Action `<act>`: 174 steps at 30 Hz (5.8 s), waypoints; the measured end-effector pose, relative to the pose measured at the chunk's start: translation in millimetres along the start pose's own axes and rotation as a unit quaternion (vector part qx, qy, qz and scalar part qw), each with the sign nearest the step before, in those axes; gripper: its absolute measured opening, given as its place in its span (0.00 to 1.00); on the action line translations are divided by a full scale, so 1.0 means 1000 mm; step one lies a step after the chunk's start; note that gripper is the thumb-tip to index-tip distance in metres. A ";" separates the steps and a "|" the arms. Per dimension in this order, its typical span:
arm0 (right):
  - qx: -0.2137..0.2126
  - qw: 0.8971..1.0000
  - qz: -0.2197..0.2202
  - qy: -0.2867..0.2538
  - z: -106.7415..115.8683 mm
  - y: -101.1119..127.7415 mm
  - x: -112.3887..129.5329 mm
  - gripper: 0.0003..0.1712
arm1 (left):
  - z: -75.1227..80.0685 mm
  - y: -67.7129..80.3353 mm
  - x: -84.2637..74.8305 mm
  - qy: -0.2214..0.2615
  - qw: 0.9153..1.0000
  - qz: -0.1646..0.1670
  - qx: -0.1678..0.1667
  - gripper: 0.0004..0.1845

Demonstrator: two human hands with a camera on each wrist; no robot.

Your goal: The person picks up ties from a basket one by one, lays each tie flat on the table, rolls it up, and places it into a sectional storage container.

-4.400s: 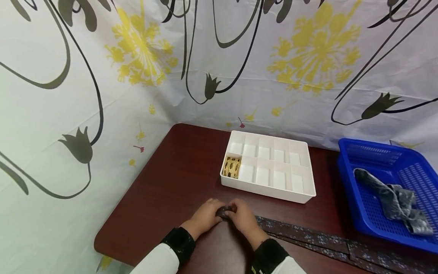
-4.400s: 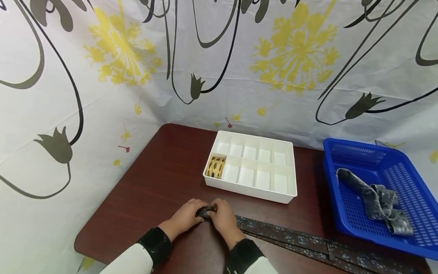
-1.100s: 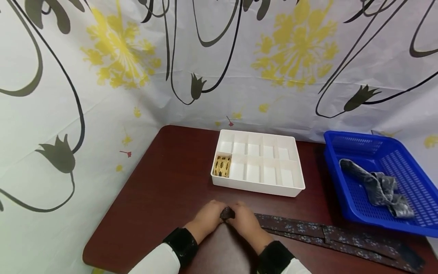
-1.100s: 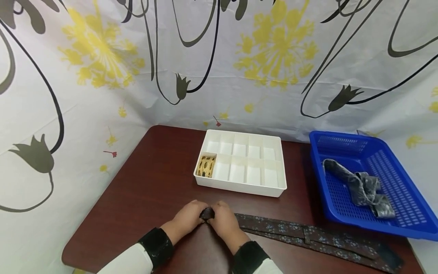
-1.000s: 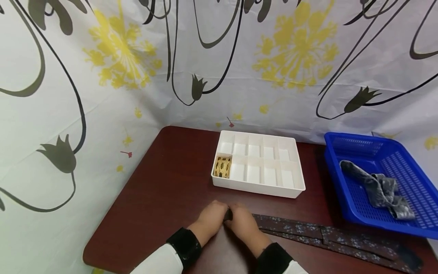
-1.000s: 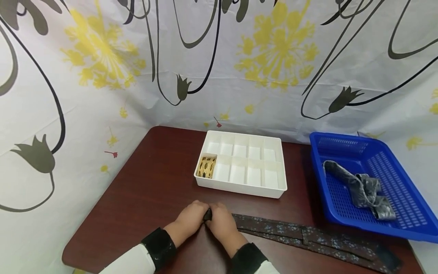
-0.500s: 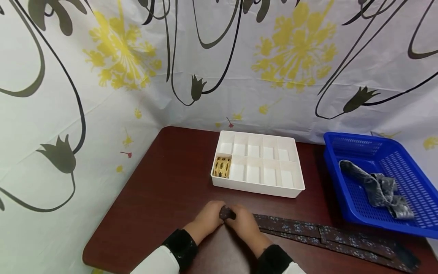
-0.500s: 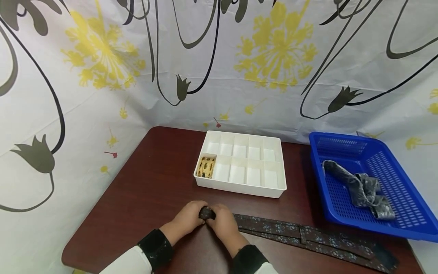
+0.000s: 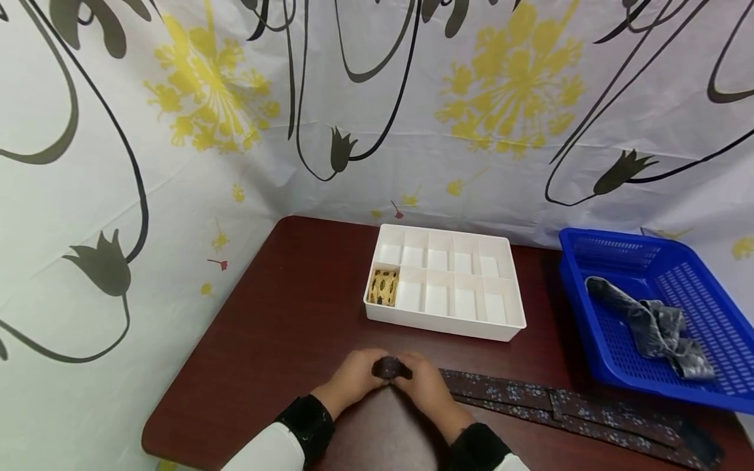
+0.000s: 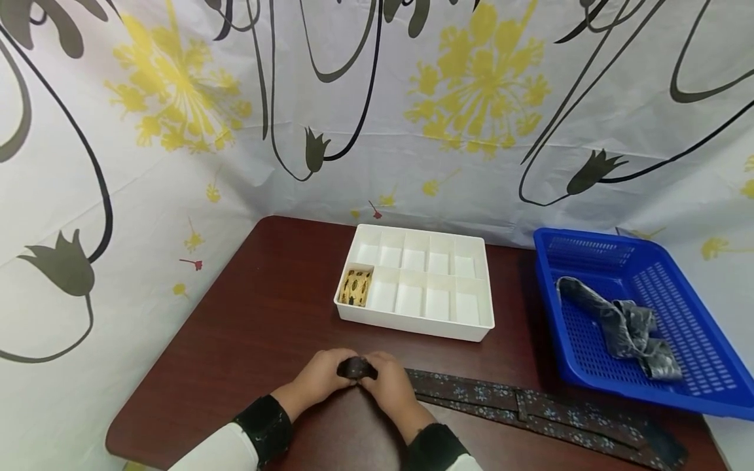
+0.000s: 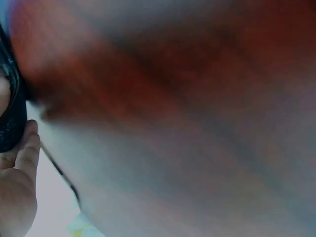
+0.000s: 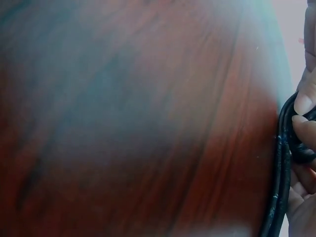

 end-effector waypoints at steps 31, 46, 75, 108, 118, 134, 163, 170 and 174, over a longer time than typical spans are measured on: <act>0.011 0.998 -0.039 -0.047 0.007 -0.002 -0.008 0.16 | -0.004 -0.004 -0.010 0.014 1.000 0.003 0.002 0.18; 0.030 0.998 -0.035 0.035 0.011 -0.005 0.006 0.23 | -0.006 -0.007 -0.028 -0.146 0.989 0.016 -0.010 0.10; 0.028 0.999 -0.032 0.025 0.017 0.002 0.003 0.22 | -0.013 -0.008 -0.033 -0.133 0.991 -0.014 -0.002 0.08; 0.025 0.999 -0.039 0.017 0.017 0.006 -0.008 0.21 | -0.013 -0.007 -0.026 -0.075 0.997 -0.029 -0.005 0.13; 0.038 0.996 -0.044 0.073 0.016 0.003 0.001 0.25 | -0.012 -0.006 -0.045 -0.246 0.969 0.010 -0.005 0.10; 0.008 0.998 -0.055 -0.001 0.016 0.005 -0.006 0.12 | -0.011 -0.008 -0.029 -0.037 0.999 -0.026 -0.012 0.13; 0.011 0.998 -0.058 0.031 0.021 0.016 -0.007 0.34 | -0.015 -0.004 -0.052 -0.164 0.985 -0.040 -0.034 0.10; 0.007 0.997 -0.068 0.027 0.021 0.019 -0.013 0.27 | -0.019 -0.004 -0.046 -0.110 0.992 -0.050 -0.022 0.10; -0.001 0.997 -0.079 0.000 0.021 0.021 -0.020 0.25 | -0.022 -0.007 -0.031 0.003 0.999 -0.034 0.007 0.16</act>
Point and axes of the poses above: each hand's wrist, its own y-axis away from the middle knuckle, its own z-axis out of the back of the hand, x = y × z, the point moved 9 cm from there along -y, towards the middle knuckle, and after that the axes turned 11 degrees about z, right-handed, at the moved point
